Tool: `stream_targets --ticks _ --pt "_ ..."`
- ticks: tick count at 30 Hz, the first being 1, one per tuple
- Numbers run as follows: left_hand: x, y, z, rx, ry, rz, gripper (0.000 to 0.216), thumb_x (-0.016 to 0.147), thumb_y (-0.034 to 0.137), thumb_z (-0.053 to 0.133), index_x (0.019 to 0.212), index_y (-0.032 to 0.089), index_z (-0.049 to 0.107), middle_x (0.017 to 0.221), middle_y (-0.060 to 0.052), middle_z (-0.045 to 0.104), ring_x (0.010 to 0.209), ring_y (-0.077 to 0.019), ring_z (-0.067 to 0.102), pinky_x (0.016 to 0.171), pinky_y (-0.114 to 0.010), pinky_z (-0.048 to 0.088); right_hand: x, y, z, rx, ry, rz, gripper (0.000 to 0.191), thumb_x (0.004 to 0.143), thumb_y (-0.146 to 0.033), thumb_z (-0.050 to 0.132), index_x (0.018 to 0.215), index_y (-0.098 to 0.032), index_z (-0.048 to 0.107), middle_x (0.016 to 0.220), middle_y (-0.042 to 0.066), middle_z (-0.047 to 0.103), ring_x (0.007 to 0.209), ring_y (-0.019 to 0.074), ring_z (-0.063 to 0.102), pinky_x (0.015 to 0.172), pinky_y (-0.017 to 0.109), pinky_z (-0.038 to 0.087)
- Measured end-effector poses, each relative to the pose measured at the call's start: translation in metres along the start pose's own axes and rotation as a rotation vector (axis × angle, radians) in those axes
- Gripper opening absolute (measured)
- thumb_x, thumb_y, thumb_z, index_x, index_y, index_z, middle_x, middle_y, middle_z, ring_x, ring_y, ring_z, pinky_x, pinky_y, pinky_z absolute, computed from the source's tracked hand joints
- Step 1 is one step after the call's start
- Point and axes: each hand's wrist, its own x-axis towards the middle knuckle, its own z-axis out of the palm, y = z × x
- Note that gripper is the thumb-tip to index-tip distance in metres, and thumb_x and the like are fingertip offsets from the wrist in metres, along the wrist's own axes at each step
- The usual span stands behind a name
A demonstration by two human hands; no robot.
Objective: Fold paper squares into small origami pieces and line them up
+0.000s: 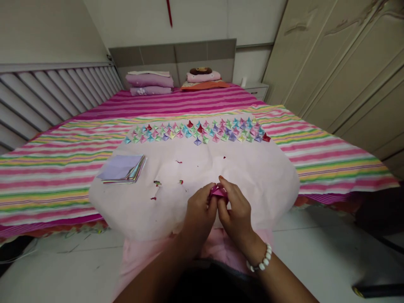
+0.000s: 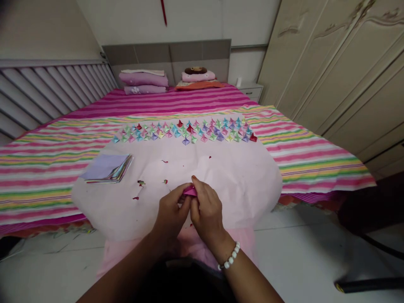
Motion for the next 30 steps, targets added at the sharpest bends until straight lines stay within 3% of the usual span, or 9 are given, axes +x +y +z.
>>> stream_targets --ticks 3,5,9,12,18,21,26,30 --pt "-0.001 -0.001 0.002 -0.154 0.0 -0.085 0.03 0.083 0.013 0.049 0.108 0.018 0.063 0.095 -0.004 0.072 0.085 -0.0175 0.067 0.078 -0.03 0.053 0.001 -0.003 0.0 0.001 0.059 0.029 0.059 0.083 -0.004 0.043 0.138 -0.025 0.037 0.119 0.013 0.057 0.105 0.0254 0.057 0.082 0.044 0.053" --pt "-0.002 -0.002 0.002 -0.175 0.033 -0.079 0.03 0.082 0.013 0.05 0.109 0.019 0.064 0.101 -0.004 0.072 0.092 -0.0185 0.067 0.084 -0.031 0.053 0.002 -0.006 -0.001 0.002 0.111 0.107 0.056 0.08 -0.008 0.048 0.134 -0.023 0.041 0.118 0.013 0.055 0.096 0.0245 0.059 0.079 0.043 0.053" --pt "-0.004 -0.005 0.0 -0.119 0.093 -0.006 0.033 0.08 0.009 0.052 0.108 0.02 0.066 0.106 -0.005 0.072 0.098 -0.0195 0.066 0.088 -0.033 0.051 0.003 -0.011 -0.004 0.142 0.135 0.426 0.044 0.076 -0.015 0.059 0.118 -0.021 0.051 0.089 0.004 0.057 0.064 0.0154 0.055 0.062 0.034 0.053" --pt "-0.005 -0.004 0.0 -0.128 0.091 0.02 0.034 0.08 0.008 0.05 0.106 0.021 0.068 0.106 -0.005 0.071 0.097 -0.0193 0.066 0.086 -0.033 0.052 0.0 -0.012 -0.005 0.26 0.061 0.538 0.032 0.078 -0.017 0.059 0.109 -0.022 0.055 0.075 0.0 0.057 0.063 0.0153 0.055 0.057 0.03 0.051" --pt "-0.006 -0.002 -0.002 -0.291 0.046 0.023 0.032 0.082 0.009 0.049 0.104 0.021 0.069 0.106 -0.005 0.071 0.1 -0.0181 0.065 0.089 -0.033 0.051 -0.002 -0.006 -0.006 0.259 0.08 0.461 0.033 0.076 -0.013 0.058 0.107 -0.023 0.057 0.096 0.005 0.062 0.074 0.0172 0.059 0.071 0.036 0.053" --pt "-0.005 -0.001 -0.003 -0.392 0.07 -0.098 0.03 0.078 0.012 0.054 0.103 0.02 0.07 0.107 -0.004 0.072 0.1 -0.0188 0.066 0.087 -0.032 0.053 0.002 -0.007 -0.007 0.175 0.094 0.35 0.039 0.072 -0.012 0.061 0.109 -0.022 0.056 0.105 0.007 0.059 0.08 0.0188 0.059 0.074 0.039 0.053" --pt "0.001 0.001 -0.006 -0.535 0.147 -0.312 0.031 0.069 0.007 0.057 0.094 0.018 0.073 0.099 -0.004 0.075 0.097 -0.0192 0.068 0.086 -0.031 0.053 0.003 -0.011 -0.007 0.06 0.088 0.209 0.042 0.075 -0.019 0.068 0.114 -0.021 0.054 0.115 0.012 0.055 0.109 0.0272 0.053 0.091 0.048 0.048" --pt "0.004 0.002 -0.01 -0.623 0.138 -0.422 0.026 0.07 0.015 0.063 0.094 0.016 0.073 0.092 -0.005 0.076 0.088 -0.0185 0.068 0.081 -0.03 0.053 0.001 -0.012 -0.01 0.069 0.053 0.164 0.044 0.076 -0.025 0.072 0.115 -0.02 0.053 0.113 0.011 0.056 0.109 0.0269 0.053 0.092 0.047 0.048"
